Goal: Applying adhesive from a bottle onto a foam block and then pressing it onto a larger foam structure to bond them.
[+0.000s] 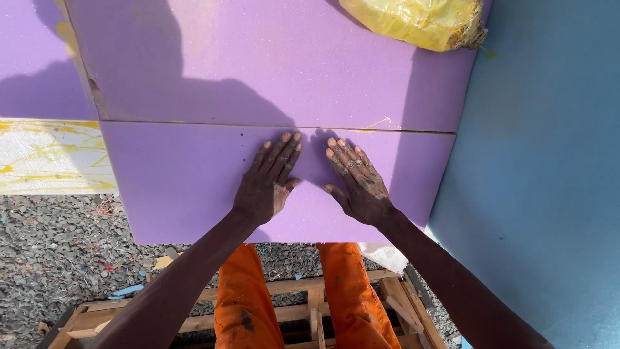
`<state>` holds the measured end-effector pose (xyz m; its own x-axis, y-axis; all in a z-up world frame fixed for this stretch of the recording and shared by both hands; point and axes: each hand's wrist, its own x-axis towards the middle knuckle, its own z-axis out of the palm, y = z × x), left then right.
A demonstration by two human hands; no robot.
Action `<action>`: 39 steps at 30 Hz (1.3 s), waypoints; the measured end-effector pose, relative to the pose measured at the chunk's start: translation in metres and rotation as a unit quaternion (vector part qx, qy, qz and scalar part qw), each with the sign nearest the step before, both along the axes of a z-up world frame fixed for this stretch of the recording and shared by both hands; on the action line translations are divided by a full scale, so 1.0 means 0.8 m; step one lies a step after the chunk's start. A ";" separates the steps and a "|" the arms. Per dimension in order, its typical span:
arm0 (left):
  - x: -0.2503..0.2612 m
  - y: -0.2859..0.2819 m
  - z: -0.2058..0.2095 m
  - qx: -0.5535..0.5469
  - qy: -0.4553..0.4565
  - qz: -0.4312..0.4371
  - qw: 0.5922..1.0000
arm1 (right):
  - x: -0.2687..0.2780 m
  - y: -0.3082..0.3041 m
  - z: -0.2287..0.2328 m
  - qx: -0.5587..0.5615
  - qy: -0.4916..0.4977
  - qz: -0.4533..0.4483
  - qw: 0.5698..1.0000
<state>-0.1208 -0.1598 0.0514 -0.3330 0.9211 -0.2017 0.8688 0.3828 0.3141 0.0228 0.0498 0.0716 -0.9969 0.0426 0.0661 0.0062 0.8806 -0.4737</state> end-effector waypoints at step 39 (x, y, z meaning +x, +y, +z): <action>0.018 0.093 -0.011 0.082 0.002 -0.013 0.997 | 0.131 0.045 0.015 0.037 -0.049 -0.266 0.962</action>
<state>-0.1067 -0.0852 0.0430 -0.3099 0.9496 -0.0462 0.8790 0.3047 0.3667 0.1274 0.0856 0.0835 -0.8368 0.5475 -0.0036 0.5067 0.7720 -0.3838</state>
